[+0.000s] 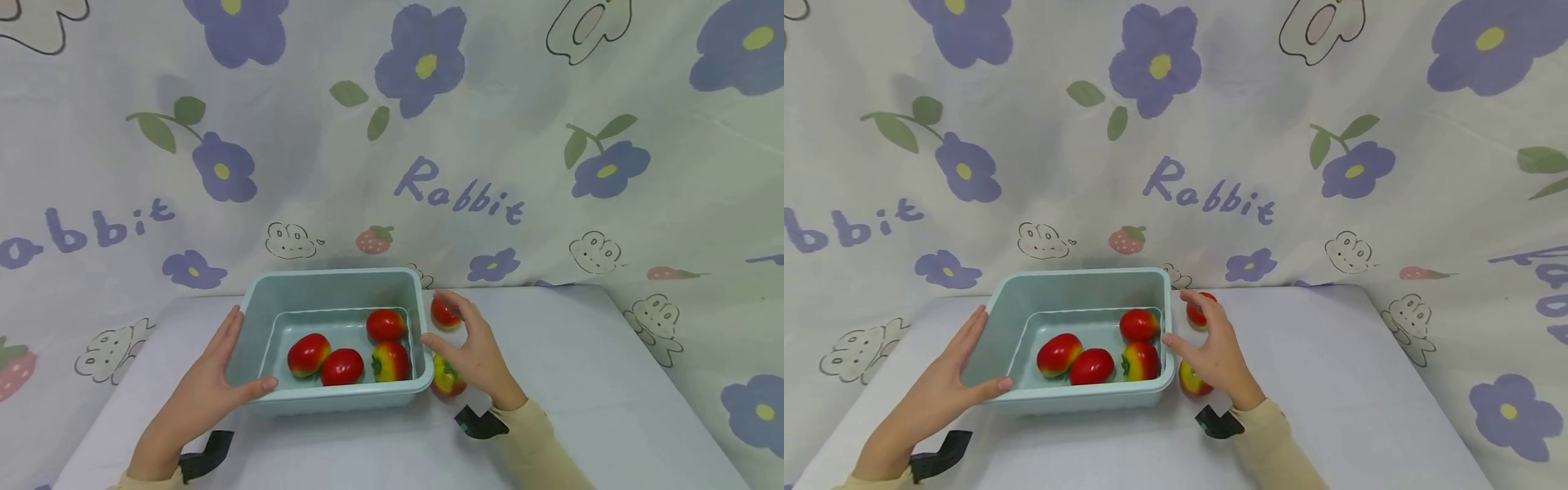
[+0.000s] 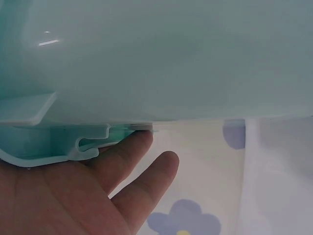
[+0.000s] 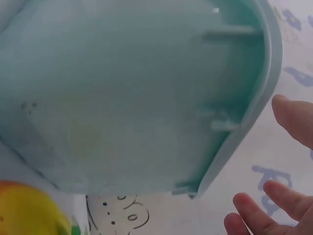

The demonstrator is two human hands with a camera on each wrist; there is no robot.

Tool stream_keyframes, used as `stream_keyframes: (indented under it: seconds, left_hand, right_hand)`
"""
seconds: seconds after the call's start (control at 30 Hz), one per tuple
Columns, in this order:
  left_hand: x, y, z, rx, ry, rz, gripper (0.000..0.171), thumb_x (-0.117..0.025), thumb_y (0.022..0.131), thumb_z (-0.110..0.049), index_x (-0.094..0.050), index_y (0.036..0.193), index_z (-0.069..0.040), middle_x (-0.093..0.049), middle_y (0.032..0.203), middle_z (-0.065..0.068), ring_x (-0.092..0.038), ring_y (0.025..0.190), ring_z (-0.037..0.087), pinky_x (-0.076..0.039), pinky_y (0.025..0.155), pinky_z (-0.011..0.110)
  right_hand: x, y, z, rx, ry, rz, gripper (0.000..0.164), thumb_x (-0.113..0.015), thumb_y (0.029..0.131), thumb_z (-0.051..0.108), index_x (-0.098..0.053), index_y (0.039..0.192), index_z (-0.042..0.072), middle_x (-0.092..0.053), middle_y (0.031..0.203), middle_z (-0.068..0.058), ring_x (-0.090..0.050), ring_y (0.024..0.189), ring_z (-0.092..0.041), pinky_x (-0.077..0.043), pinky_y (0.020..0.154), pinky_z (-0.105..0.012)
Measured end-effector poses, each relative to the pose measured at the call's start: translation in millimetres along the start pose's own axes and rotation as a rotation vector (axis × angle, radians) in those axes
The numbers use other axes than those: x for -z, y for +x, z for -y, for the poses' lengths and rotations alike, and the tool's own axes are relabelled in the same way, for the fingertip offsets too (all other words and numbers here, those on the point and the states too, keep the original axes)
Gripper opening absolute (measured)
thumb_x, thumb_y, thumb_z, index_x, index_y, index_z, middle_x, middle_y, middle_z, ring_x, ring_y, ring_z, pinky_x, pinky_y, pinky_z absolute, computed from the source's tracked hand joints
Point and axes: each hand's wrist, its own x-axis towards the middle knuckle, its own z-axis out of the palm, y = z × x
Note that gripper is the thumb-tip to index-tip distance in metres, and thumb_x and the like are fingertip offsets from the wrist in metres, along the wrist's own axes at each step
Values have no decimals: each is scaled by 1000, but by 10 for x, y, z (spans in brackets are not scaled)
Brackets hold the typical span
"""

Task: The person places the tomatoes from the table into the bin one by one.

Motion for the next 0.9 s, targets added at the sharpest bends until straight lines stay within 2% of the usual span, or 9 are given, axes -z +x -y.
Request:
stream_keyframes:
  seconds: [0.13,0.37,0.6,0.77,0.9]
  left_hand:
    - [6,-4,13,7,1,2,119,-78,83,-50,2,162,-13,3,169,14,-15,147,51,-30,94,82]
    - [8,7,4,-4,-4,-3,118,-78,83,-48,1,162,-11,2,169,15,-15,148,51,-30,94,82]
    - [6,15,-7,6,7,1,119,-78,82,-50,1,162,-12,1,168,15,-16,147,52,-31,93,82]
    - [5,14,-6,15,5,6,119,-78,82,-50,1,162,-12,2,168,15,-15,147,52,-31,92,82]
    - [0,13,-5,18,5,8,119,-78,82,-50,2,162,-12,2,168,15,-15,147,52,-31,93,82]
  right_hand:
    - [29,26,-81,7,-11,-11,67,-79,87,21,-49,146,13,-53,147,-6,-50,132,-30,-40,107,-64]
    - [120,46,-218,-71,53,74,63,-78,89,23,-51,145,11,-54,145,-7,-50,131,-27,-45,106,-56]
    - [239,55,-355,-122,116,229,65,-79,88,22,-51,144,5,-53,145,-14,-53,127,-41,-45,104,-61]
    - [281,59,-456,-108,133,337,66,-79,87,19,-50,145,3,-50,148,-14,-50,130,-42,-47,103,-57]
    - [305,42,-496,-118,123,392,67,-79,87,19,-50,145,5,-50,149,-12,-48,132,-41,-49,102,-55]
